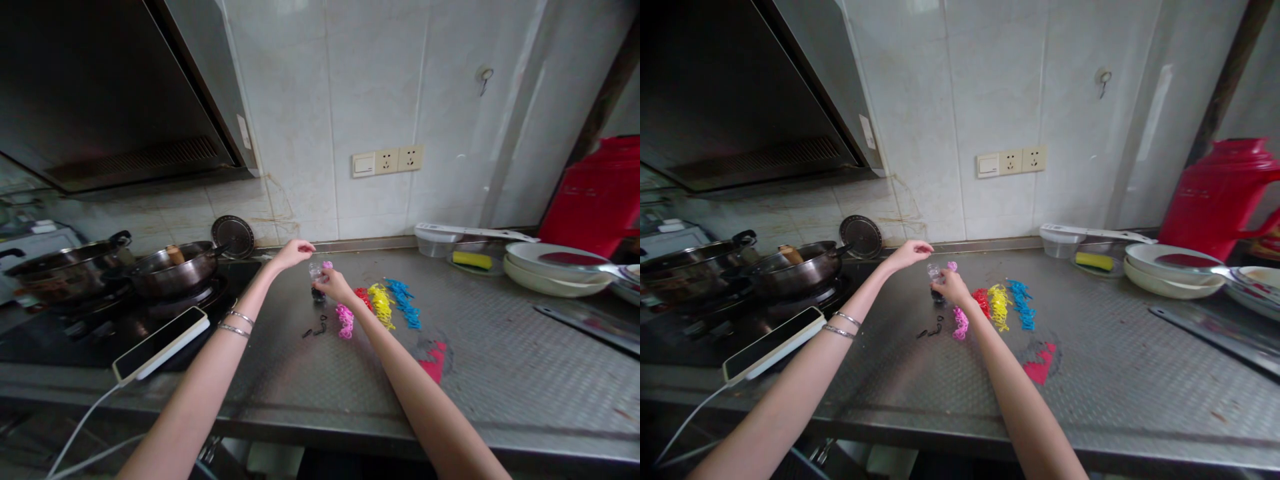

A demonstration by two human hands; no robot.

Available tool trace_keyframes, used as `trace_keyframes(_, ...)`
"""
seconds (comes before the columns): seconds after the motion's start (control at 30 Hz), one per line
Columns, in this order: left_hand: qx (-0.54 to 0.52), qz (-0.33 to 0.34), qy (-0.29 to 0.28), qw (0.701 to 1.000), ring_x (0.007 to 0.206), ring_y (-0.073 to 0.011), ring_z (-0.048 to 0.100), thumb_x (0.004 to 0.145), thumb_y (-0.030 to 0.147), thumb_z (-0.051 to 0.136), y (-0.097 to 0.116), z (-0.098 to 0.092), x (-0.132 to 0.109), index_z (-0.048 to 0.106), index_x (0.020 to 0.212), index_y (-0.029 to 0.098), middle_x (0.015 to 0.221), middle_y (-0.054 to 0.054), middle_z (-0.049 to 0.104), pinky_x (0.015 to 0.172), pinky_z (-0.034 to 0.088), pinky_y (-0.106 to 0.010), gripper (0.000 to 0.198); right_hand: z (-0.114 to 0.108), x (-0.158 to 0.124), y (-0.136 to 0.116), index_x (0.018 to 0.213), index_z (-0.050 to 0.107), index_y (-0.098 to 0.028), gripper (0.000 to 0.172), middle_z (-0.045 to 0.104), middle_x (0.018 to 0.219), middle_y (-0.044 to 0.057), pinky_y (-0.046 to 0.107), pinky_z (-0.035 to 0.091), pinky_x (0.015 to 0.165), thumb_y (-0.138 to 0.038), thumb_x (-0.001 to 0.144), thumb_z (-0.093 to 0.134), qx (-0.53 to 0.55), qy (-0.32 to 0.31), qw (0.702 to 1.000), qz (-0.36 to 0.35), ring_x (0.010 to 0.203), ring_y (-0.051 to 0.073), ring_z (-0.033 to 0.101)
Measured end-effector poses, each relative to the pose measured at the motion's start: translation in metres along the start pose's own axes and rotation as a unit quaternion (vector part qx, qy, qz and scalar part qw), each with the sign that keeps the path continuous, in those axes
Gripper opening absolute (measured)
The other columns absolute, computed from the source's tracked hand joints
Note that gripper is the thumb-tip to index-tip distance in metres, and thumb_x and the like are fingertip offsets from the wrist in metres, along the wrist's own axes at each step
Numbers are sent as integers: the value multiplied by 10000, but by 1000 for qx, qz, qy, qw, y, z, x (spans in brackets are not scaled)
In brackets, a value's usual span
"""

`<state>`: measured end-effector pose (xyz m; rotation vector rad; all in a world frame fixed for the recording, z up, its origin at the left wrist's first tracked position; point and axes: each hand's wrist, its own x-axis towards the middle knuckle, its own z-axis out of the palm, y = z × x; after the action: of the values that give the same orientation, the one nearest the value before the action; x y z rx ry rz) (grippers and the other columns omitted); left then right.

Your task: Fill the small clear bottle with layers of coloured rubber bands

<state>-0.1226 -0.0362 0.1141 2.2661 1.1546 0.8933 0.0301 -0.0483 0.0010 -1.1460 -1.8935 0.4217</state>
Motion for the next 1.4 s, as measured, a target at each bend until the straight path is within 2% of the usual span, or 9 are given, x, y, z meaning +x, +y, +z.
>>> trace_keyframes(0.1,-65,-57,57,995,773,-134,570,592,-10,480,-22,19,-17,592,976,64,897,-95,631,729,441,-260,406,0,0,-1,825,612,-139,305,562,640,6,218,358,564,-383,643,616,12,-3,1000,9,586,117,494)
trace_keyframes(0.3,-185,-73,-19,980,866,-175,576,539,-9,568,-56,66,-46,561,1063,85,977,-84,635,823,423,-301,532,-2,-2,-5,835,619,-136,294,582,662,11,209,358,569,-372,659,607,26,-4,1000,1,598,110,505)
trace_keyframes(0.4,-199,-73,-16,977,871,-185,578,548,91,666,-60,78,-49,576,1053,92,969,-81,645,821,422,-294,514,-3,-2,-6,820,615,-141,305,583,662,10,208,361,571,-402,664,600,18,-8,1000,5,601,109,504)
trace_keyframes(0.77,-161,-52,10,986,808,-179,583,585,243,705,-66,84,-49,607,1003,86,904,-73,668,769,424,-288,457,-12,1,-12,829,618,-132,326,607,708,12,199,377,577,-398,640,616,-17,-41,999,19,654,114,537)
trace_keyframes(0.87,-134,-47,16,990,794,-175,581,598,245,692,-63,83,-51,624,952,88,894,-76,667,767,421,-290,394,-30,4,-22,833,622,-127,331,626,746,22,190,385,546,-369,607,640,-45,-88,994,37,649,118,553)
trace_keyframes(1.03,-119,-33,14,992,778,-172,584,642,261,656,-56,82,-54,643,860,90,833,-79,670,765,419,-291,278,-62,1,-46,767,640,-84,195,637,661,72,195,409,450,-209,627,586,-87,-228,956,166,507,120,560)
trace_keyframes(1.1,-123,-37,12,992,775,-171,587,632,247,661,-55,82,-54,643,850,91,841,-80,671,761,421,-288,268,-63,-5,-54,734,653,-85,161,641,635,72,190,416,451,-156,623,561,-107,-287,941,145,496,118,563)
trace_keyframes(1.23,-146,-46,11,988,765,-171,592,605,194,670,-57,84,-52,637,853,90,844,-75,674,736,435,-277,271,-42,-23,-57,825,683,-152,260,668,693,33,173,409,472,-128,615,531,-133,-388,912,10,525,108,571)
trace_keyframes(1.4,-144,-40,22,989,750,-159,591,624,170,649,-59,84,-53,636,823,93,811,-72,675,725,447,-266,214,-21,-36,-47,923,673,-196,332,675,862,31,174,418,566,-164,618,548,-192,-324,926,-16,707,142,601)
